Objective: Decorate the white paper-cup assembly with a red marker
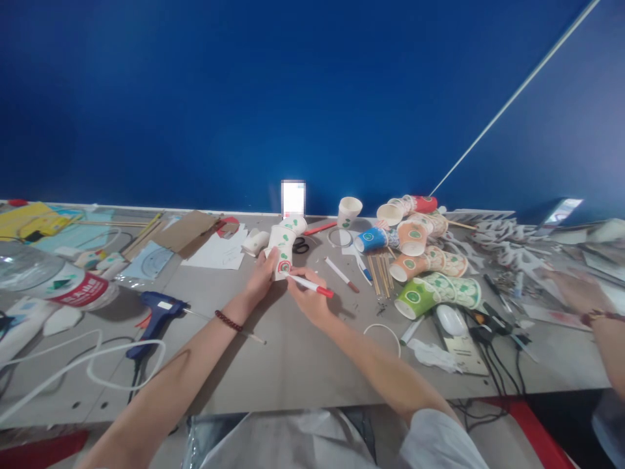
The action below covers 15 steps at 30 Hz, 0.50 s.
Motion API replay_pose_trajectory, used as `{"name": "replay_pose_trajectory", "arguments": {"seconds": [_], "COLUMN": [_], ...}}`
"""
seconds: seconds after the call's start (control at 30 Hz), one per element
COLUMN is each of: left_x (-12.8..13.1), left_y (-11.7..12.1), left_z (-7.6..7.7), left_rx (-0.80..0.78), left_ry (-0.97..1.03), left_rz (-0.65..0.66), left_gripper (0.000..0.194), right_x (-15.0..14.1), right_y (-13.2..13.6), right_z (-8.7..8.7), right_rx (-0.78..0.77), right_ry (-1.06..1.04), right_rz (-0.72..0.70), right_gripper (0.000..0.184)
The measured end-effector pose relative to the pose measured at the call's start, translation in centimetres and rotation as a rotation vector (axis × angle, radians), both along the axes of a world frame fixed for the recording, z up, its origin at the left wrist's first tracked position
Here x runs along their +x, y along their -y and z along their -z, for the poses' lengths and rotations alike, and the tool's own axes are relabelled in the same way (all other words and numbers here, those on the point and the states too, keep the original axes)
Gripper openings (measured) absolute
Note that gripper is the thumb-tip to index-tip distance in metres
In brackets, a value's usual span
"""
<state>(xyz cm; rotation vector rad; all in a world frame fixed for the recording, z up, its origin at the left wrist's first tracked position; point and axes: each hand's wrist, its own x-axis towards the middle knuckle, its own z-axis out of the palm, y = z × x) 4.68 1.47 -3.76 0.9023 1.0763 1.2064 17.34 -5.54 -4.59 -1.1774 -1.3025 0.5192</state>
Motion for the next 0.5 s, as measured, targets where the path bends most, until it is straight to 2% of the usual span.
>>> {"name": "replay_pose_trajectory", "arguments": {"seconds": [0.27,0.5], "left_x": [0.00,-0.08], "left_y": [-0.02,0.09], "left_z": [-0.12,-0.24], "left_rx": [0.010,0.015], "left_ry": [0.003,0.010], "left_rz": [-0.012,0.002], "left_gripper": [0.062,0.059], "right_x": [0.31,0.22], "right_y": [0.03,0.00], "right_z": [0.25,0.43], "right_rx": [-0.017,-0.032], "right_ry": [-0.005,-0.099], "right_rz": [-0.036,-0.057], "right_gripper": [0.007,0.009]}}
